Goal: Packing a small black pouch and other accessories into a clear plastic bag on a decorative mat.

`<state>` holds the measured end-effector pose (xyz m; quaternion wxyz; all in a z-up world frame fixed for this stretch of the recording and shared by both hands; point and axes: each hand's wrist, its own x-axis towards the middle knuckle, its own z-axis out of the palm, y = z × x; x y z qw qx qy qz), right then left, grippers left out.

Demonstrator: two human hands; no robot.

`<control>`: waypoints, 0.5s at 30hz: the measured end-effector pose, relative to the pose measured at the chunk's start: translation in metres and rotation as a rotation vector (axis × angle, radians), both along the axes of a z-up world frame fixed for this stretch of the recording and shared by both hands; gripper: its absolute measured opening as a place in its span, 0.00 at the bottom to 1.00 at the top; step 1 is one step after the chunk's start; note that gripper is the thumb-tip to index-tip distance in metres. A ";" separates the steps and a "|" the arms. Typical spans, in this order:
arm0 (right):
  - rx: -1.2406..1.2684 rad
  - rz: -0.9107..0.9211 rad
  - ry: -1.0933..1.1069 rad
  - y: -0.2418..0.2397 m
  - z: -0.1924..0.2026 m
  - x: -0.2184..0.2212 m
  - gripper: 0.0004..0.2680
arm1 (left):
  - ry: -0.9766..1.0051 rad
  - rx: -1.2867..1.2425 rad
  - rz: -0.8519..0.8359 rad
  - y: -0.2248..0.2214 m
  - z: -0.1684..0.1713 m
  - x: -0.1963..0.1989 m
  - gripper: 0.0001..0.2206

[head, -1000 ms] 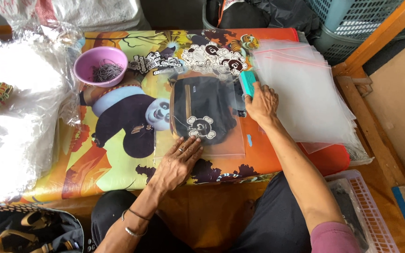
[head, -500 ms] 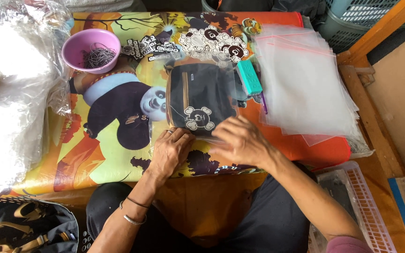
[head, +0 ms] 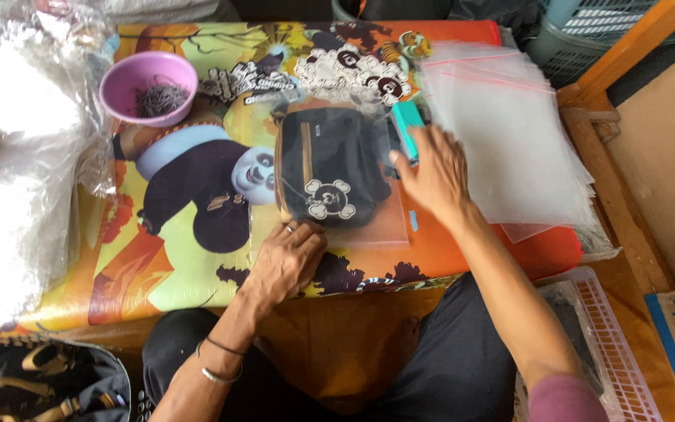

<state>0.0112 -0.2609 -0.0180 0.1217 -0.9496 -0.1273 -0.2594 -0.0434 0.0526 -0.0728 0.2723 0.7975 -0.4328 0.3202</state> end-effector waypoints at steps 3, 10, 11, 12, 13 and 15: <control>-0.128 -0.269 0.096 -0.035 -0.037 0.051 0.17 | -0.087 0.023 -0.026 -0.007 0.022 -0.008 0.06; -0.005 -0.346 0.178 -0.044 -0.060 0.073 0.15 | -0.139 0.092 -0.071 -0.001 0.005 -0.011 0.08; -0.005 -0.348 0.181 -0.043 -0.055 0.065 0.15 | -0.135 0.092 -0.073 0.001 0.010 -0.017 0.08; 0.010 -0.357 0.097 -0.041 -0.049 0.058 0.15 | -0.112 0.106 -0.071 0.002 0.015 -0.023 0.08; 0.025 -0.366 0.013 -0.040 -0.043 0.052 0.15 | -0.089 0.120 -0.069 0.003 0.021 -0.028 0.08; 0.072 -0.324 -0.020 -0.026 -0.010 0.027 0.15 | -0.077 0.130 -0.063 0.004 0.019 -0.042 0.08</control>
